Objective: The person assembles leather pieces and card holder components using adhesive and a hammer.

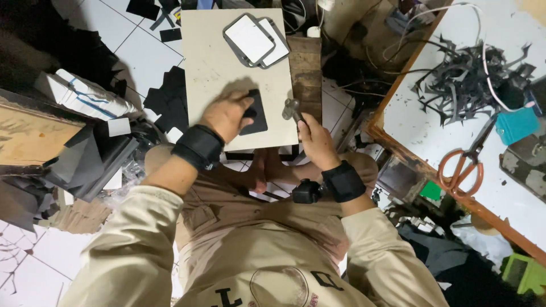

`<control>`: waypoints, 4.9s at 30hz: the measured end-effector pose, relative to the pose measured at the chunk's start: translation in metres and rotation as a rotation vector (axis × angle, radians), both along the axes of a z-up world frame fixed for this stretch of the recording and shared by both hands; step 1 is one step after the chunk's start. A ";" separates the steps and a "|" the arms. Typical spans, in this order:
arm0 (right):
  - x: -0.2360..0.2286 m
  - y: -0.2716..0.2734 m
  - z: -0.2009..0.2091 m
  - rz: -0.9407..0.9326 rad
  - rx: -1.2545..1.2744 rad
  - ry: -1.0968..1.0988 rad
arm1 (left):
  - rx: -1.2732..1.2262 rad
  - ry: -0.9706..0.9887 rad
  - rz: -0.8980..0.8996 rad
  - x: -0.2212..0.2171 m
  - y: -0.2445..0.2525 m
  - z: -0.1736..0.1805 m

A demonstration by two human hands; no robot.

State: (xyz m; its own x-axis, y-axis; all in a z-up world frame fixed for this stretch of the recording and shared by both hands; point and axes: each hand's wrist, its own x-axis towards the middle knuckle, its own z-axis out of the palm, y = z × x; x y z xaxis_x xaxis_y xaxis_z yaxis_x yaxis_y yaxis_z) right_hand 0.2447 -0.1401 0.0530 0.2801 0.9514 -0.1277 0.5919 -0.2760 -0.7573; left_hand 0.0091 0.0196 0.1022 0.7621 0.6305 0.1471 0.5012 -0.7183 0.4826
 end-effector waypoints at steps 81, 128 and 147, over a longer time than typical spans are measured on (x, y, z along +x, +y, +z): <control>-0.082 0.011 0.034 0.298 0.280 -0.344 | -0.123 0.429 0.134 -0.033 0.009 -0.081; -0.062 0.099 0.024 0.199 0.280 -0.378 | -0.166 0.379 0.147 -0.038 0.008 -0.084; -0.019 0.049 0.024 0.025 0.301 -0.358 | -0.157 0.423 0.136 -0.035 0.009 -0.083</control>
State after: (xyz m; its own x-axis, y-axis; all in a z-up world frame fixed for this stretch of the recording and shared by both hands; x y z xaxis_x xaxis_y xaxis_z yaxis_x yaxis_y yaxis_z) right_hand 0.2253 -0.0908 0.0766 0.2331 0.9384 0.2551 0.8341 -0.0581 -0.5486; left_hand -0.0264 0.0289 0.0189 0.6435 0.7183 -0.2644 0.7618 -0.5671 0.3132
